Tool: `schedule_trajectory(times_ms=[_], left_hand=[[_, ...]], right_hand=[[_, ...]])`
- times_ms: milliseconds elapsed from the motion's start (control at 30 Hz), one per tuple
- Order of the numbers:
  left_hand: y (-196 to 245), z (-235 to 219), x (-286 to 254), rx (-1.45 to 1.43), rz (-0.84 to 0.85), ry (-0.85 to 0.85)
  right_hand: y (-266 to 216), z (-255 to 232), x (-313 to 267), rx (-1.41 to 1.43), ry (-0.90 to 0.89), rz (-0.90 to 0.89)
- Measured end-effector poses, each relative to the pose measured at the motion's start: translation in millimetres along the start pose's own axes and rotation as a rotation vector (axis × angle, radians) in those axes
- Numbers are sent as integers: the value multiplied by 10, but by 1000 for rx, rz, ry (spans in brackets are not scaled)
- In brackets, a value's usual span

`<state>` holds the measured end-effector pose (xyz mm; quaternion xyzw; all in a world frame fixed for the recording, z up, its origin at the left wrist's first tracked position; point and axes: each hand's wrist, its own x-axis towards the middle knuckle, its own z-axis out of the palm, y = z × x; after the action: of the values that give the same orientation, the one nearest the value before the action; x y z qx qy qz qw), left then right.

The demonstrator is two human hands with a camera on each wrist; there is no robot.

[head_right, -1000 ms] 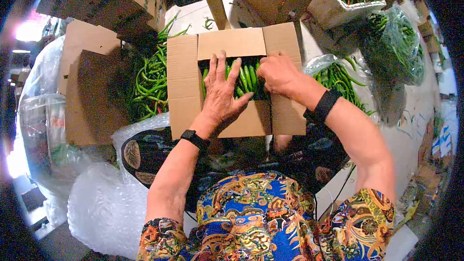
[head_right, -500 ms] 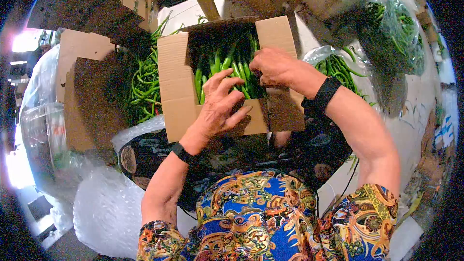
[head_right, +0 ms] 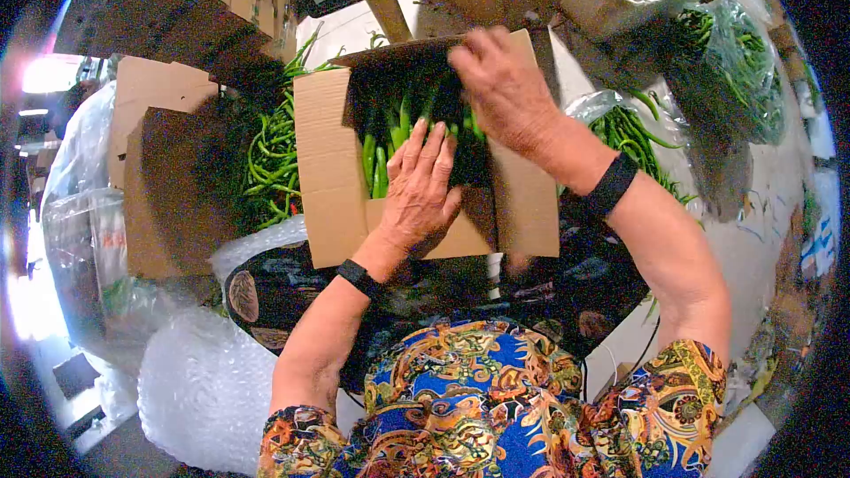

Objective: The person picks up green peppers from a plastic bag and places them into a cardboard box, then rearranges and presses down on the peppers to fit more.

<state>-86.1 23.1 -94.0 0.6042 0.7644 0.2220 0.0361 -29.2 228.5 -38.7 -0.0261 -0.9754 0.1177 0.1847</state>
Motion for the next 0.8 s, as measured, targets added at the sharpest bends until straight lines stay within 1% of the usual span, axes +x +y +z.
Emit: schedule_trajectory(times_ms=[33, 100, 167, 233, 267, 300, 367, 400, 433, 500, 533, 567, 633, 667, 700, 733, 767, 800], left_hand=[[7, -1, 2, -13, 1, -7], [11, 4, 12, -13, 6, -11], [-16, 15, -11, -73, -10, 14], [-7, -14, -21, -88, -23, 54], [1, -23, -21, -111, -23, 87], [-15, -25, 2, -109, -29, 97], [-48, -4, 12, -39, -154, 189], [-51, 3, 38, 5, -209, 195], [-53, 19, 52, 0, -206, 196], [-47, 48, 71, 23, -259, 111], [-53, 61, 73, 13, -252, 128], [-76, 49, 62, 14, -255, 142], [-120, 101, 52, 45, -228, 129], [-275, 353, -44, -99, -201, 202], [-146, 205, 3, -122, -178, 104], [-35, -61, -67, -373, -308, 45], [-28, -42, -23, -178, -304, 26], [-45, 21, 42, 24, -298, 24]], right_hand=[[-48, -127, 144, -169, 156, -2], [15, 3, 211, -182, 164, -6], [37, 144, 163, -191, 173, -16], [-44, 234, -14, -75, -466, 162], [-120, 236, -95, -146, -377, 86], [-86, 253, -108, -151, -377, 75], [-72, 291, -166, -107, -269, 50], [-76, 290, -161, -88, -271, 40], [-82, 292, -173, -93, -272, 43], [-92, 294, -200, -230, -202, -50], [-104, 298, -198, -285, -144, -76], [-164, 279, -121, -293, -140, -88], [-397, 128, 58, 229, -441, 226], [-641, -19, 143, 625, -235, 193], [-922, -222, 245, 1031, -214, 145], [-1238, -516, 276, 875, 6, -114], [-995, -696, 134, 775, -1, -66], [-887, -869, -42, 650, -14, -16]])
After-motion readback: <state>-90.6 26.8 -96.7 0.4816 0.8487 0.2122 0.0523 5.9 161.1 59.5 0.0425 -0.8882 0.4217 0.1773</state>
